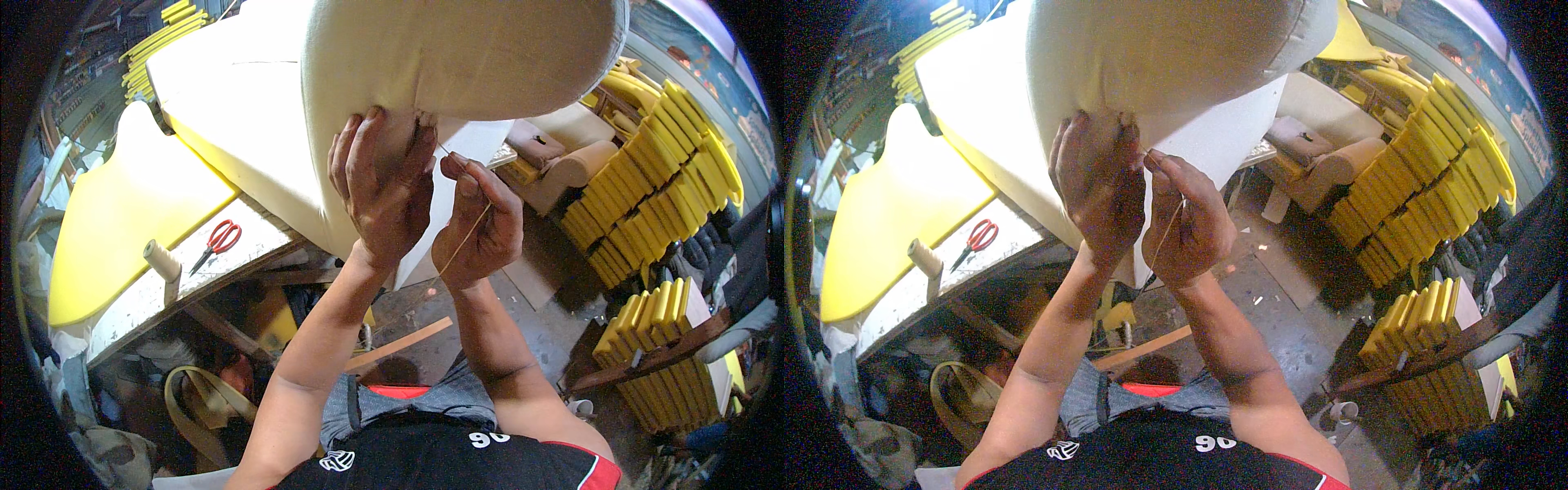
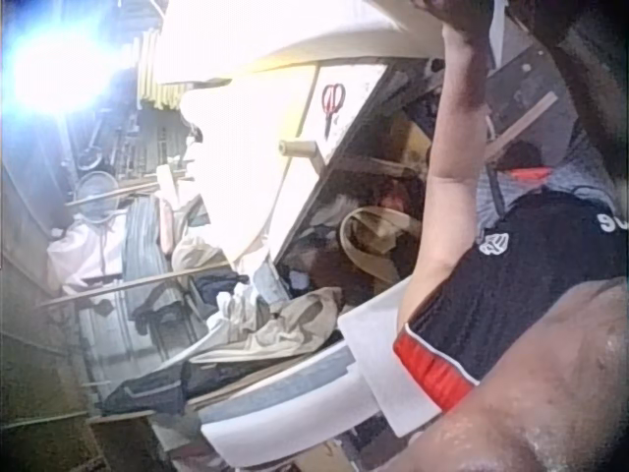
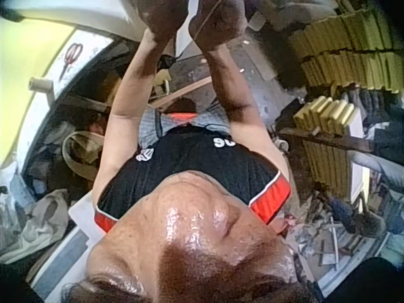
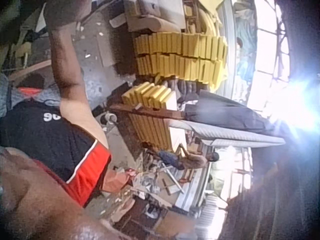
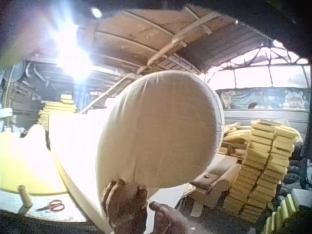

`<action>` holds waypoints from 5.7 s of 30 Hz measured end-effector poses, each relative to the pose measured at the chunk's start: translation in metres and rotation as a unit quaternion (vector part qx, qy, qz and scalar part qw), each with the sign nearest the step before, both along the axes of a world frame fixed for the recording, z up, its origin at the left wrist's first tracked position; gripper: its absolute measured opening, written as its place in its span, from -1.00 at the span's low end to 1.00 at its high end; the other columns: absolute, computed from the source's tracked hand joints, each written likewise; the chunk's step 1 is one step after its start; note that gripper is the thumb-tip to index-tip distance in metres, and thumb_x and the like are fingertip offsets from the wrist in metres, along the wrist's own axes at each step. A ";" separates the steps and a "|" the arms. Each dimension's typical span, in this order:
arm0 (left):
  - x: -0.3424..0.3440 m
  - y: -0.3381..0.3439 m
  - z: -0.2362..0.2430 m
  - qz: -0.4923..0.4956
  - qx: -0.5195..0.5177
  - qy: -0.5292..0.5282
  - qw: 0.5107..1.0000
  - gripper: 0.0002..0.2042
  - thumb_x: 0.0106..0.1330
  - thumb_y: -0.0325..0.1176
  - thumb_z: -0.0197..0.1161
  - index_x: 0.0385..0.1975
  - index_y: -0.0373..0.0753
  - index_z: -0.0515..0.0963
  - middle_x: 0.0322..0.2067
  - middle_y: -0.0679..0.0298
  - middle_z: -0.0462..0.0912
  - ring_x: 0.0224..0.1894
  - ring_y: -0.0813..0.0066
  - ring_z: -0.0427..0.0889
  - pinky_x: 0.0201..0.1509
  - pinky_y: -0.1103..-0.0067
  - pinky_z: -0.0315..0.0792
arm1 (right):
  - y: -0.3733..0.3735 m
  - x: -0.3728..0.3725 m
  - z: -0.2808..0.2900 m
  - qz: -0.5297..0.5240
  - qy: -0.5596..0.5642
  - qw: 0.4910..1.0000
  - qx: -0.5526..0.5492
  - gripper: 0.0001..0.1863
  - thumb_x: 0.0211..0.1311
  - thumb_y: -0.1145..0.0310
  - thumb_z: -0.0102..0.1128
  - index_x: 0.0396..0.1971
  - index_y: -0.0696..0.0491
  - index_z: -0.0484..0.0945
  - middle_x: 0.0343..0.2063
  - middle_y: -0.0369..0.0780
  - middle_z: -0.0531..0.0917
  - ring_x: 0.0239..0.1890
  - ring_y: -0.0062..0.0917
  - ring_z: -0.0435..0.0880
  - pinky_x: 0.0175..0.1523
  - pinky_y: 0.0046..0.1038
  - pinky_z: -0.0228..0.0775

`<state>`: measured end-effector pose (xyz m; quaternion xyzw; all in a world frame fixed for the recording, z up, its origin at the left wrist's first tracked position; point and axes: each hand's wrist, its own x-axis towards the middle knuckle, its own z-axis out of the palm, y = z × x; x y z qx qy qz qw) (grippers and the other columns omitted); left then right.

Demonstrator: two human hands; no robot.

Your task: The person prepares a needle and thread, then moves a red stool and a foam cushion to position a white upholstered armchair. They proceed to hand-sew a seam on the chair's armrest using a needle and thread.

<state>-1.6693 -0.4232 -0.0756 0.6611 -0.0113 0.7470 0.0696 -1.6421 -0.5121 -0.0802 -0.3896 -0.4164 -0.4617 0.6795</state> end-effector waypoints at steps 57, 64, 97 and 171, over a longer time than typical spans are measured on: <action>0.011 0.006 -0.010 -0.028 -0.003 -0.031 0.999 -0.62 0.16 -0.38 0.36 -0.01 0.19 0.70 0.25 0.11 0.43 0.30 0.06 0.35 0.40 0.15 0.16 | 0.005 0.013 0.002 -0.120 -0.093 0.988 -0.016 -0.84 0.42 0.58 0.04 -0.05 0.22 0.47 -0.21 0.07 0.71 -0.21 -0.29 0.76 -0.12 -0.29 0.70; 0.011 0.004 -0.010 -0.018 -0.005 -0.031 0.999 -0.62 0.17 -0.38 0.35 0.00 0.20 0.70 0.25 0.11 0.42 0.31 0.07 0.35 0.40 0.16 0.15 | 0.003 0.012 0.003 -0.141 -0.100 0.984 -0.030 -0.83 0.41 0.60 0.04 -0.06 0.23 0.47 -0.19 0.08 0.70 -0.18 -0.27 0.76 -0.10 -0.27 0.70; -0.001 0.000 -0.002 -0.053 -0.022 -0.003 0.998 -0.68 0.15 -0.35 0.38 -0.06 0.09 0.73 0.23 0.10 0.43 0.30 0.06 0.34 0.41 0.16 0.15 | -0.017 0.003 0.013 -0.062 -0.050 0.996 0.032 -0.82 0.29 0.68 0.14 -0.13 0.25 0.50 -0.23 0.08 0.67 -0.17 -0.22 0.73 -0.09 -0.32 0.66; 0.014 0.002 0.000 -0.067 -0.021 -0.094 0.993 -0.71 0.11 -0.43 0.37 -0.17 0.08 0.76 0.15 0.16 0.54 0.26 0.08 0.41 0.39 0.19 0.17 | -0.044 0.046 0.046 0.009 -0.031 0.980 -0.196 -0.87 0.48 0.49 -0.03 -0.13 0.21 0.48 -0.22 -0.01 0.70 -0.14 -0.24 0.73 0.02 -0.21 0.60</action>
